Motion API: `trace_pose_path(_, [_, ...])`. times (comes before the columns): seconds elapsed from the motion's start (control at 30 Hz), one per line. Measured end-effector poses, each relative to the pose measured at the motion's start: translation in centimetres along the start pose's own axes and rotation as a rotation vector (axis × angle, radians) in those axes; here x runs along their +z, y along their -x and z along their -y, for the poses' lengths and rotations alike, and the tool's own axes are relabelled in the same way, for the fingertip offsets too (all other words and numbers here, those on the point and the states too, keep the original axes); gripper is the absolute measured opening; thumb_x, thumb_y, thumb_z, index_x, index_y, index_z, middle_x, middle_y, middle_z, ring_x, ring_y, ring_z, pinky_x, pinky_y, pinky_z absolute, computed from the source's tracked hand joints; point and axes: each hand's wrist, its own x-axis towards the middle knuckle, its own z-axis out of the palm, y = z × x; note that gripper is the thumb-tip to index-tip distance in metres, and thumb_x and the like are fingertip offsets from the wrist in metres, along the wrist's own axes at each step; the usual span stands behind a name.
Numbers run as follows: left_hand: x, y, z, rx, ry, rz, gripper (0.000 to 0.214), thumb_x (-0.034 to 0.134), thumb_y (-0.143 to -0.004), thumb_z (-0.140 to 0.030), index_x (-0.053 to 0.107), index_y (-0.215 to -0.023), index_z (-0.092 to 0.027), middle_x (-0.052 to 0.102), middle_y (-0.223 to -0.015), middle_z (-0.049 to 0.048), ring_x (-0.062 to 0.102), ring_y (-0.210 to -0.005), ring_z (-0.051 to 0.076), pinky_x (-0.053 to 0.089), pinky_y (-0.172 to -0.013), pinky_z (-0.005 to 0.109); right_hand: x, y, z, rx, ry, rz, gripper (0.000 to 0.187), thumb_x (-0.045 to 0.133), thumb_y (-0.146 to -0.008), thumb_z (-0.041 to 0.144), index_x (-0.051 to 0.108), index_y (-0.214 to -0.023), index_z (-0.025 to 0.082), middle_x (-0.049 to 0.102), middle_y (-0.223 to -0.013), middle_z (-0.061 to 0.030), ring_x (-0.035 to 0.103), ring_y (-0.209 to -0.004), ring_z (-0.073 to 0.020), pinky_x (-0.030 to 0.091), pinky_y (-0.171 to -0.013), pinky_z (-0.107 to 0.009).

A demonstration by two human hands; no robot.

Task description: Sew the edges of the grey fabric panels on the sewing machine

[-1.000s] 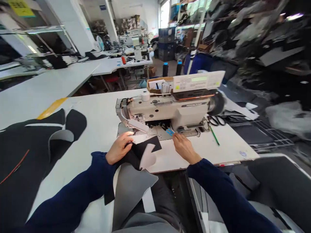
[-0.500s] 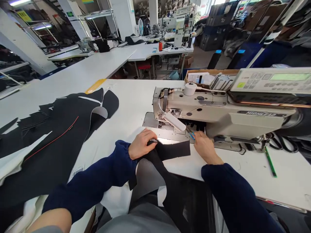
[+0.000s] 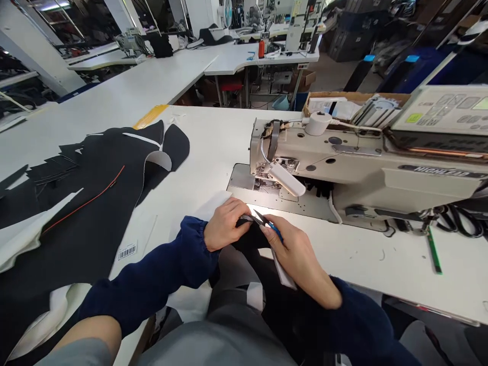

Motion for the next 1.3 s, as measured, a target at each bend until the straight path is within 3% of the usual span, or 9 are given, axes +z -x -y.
trace_pose_path(0.23, [0.1, 0.2, -0.3, 0.008, -0.003, -0.080, 0.009, 0.055, -0.077, -0.011, 0.052, -0.079, -0.019, 0.061, -0.081, 0.0037, 0.054, -0.086, 0.021, 0.047, -0.078, 0.034, 0.3, 0.3, -0.5, 0.077, 0.062, 0.029, 0.036, 0.044, -0.091, 0.051, 0.060, -0.103, 0.022, 0.069, -0.082, -0.0037, 0.062, -0.069, -0.0195, 0.045, -0.060, -0.029])
trace_pose_path(0.7, [-0.8, 0.2, -0.2, -0.034, 0.088, -0.108, 0.003, 0.055, -0.080, -0.017, 0.054, -0.079, -0.020, 0.064, -0.080, 0.0033, 0.057, -0.084, 0.020, 0.048, -0.081, 0.035, 0.7, -0.7, -0.2, 0.116, -0.332, 0.093, 0.036, 0.052, -0.088, 0.053, 0.063, -0.098, 0.020, 0.066, -0.086, -0.0023, 0.056, -0.074, -0.0168, 0.044, -0.063, -0.026])
trace_pose_path(1.07, [-0.8, 0.4, -0.5, -0.018, 0.057, -0.065, 0.003, 0.055, -0.082, -0.019, 0.053, -0.079, -0.019, 0.063, -0.080, 0.0039, 0.057, -0.085, 0.020, 0.047, -0.081, 0.035, -0.6, -0.5, 1.2, 0.138, -0.315, 0.125, 0.040, 0.050, -0.086, 0.058, 0.063, -0.086, 0.020, 0.063, -0.075, -0.0036, 0.053, -0.070, -0.0183, 0.042, -0.061, -0.028])
trace_pose_path(1.3, [-0.7, 0.4, -0.3, 0.002, 0.082, -0.093, 0.004, 0.056, -0.080, -0.017, 0.053, -0.079, -0.020, 0.063, -0.080, 0.0036, 0.056, -0.083, 0.020, 0.048, -0.077, 0.034, 0.2, -0.5, 0.3, 0.140, -0.305, 0.098, 0.040, 0.050, -0.087, 0.058, 0.063, -0.088, 0.020, 0.062, -0.074, -0.0025, 0.053, -0.068, -0.0174, 0.042, -0.061, -0.028])
